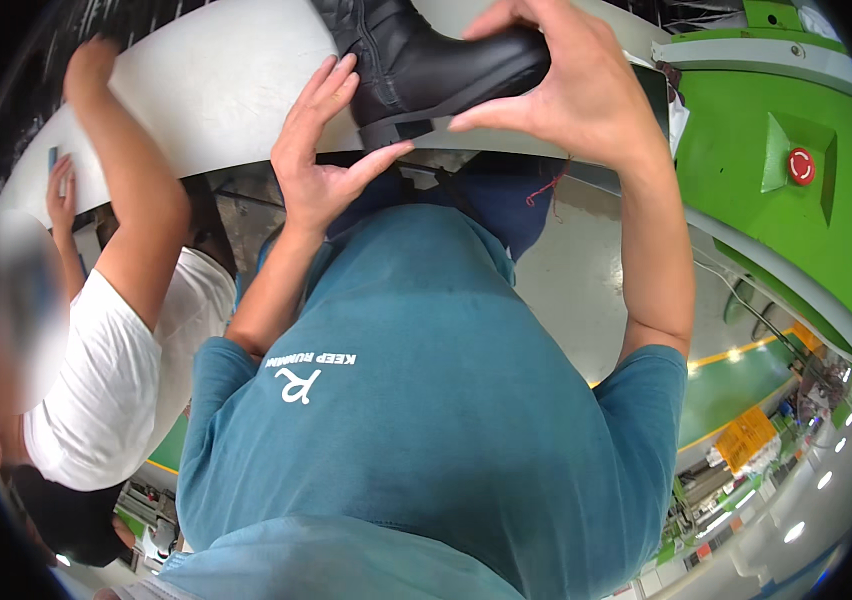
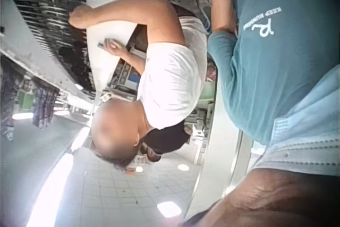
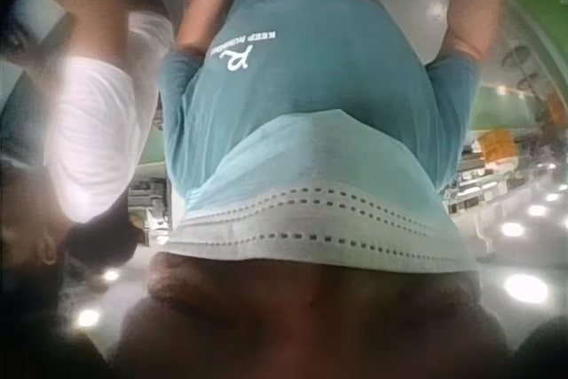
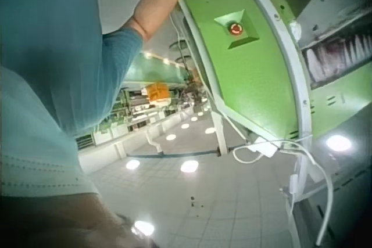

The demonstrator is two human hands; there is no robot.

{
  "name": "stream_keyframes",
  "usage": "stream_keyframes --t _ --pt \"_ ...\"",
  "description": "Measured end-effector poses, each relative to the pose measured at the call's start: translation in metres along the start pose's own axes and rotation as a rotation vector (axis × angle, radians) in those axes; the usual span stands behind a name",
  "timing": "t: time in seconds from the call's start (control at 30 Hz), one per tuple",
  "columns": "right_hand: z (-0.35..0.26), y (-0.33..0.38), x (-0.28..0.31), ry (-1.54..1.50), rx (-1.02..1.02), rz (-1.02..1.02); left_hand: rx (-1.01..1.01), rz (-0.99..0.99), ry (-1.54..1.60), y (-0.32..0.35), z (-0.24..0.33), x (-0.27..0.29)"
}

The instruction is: The recorder is inspecting and placing black boots onto a conveyor belt in a shoe manufacturing facility.

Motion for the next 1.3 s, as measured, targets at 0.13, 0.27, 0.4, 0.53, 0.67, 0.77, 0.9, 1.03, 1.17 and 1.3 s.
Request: stream_keyframes --t 0.13,0.27,0.4,0.53,0.67,0.77,0.9,1.03,1.17,1.3 --pt "-0.052 0.009 -0.012 -0.139 0.377 0.171 -0.082 0.108 0.441 -0.005 0.023 0.002" --pt "-0.010 0.014 -0.024 -0.101 0.266 0.230 0.048 -0.020 0.441 0.000 0.014 0.006" --pt "0.022 0.032 -0.048 0.100 0.224 0.209 0.170 -0.101 0.292 0.018 -0.004 0.027" --pt "0.022 0.042 -0.079 0.226 0.315 0.253 0.123 -0.174 0.002 0.015 0.005 0.038" --pt "0.013 0.038 -0.089 0.301 0.400 0.323 -0.031 -0.222 -0.179 -0.004 0.023 0.026" --pt "0.010 0.032 -0.089 0.319 0.383 0.358 -0.076 -0.220 -0.182 -0.012 0.024 0.016" --pt "0.012 0.026 -0.094 0.328 0.305 0.357 -0.074 -0.242 -0.197 -0.010 0.018 0.014" --pt "0.021 0.019 -0.091 0.215 0.321 0.315 -0.076 -0.208 -0.205 -0.009 0.014 0.012" --pt "0.029 0.008 -0.084 0.113 0.342 0.212 -0.069 -0.137 -0.190 -0.013 0.012 0.011" --pt "0.046 0.000 -0.075 -0.091 0.180 0.226 -0.060 -0.124 -0.160 -0.014 0.012 0.010"
Point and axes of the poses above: each hand's wrist, its own y-axis away from the middle knuckle, its own x-axis out of the back of the hand, z = x × y, the point moved 7 cm from there along -y, towards the middle knuckle, and after that the axes turned 5 degrees about -z, right-handed, at the moved point
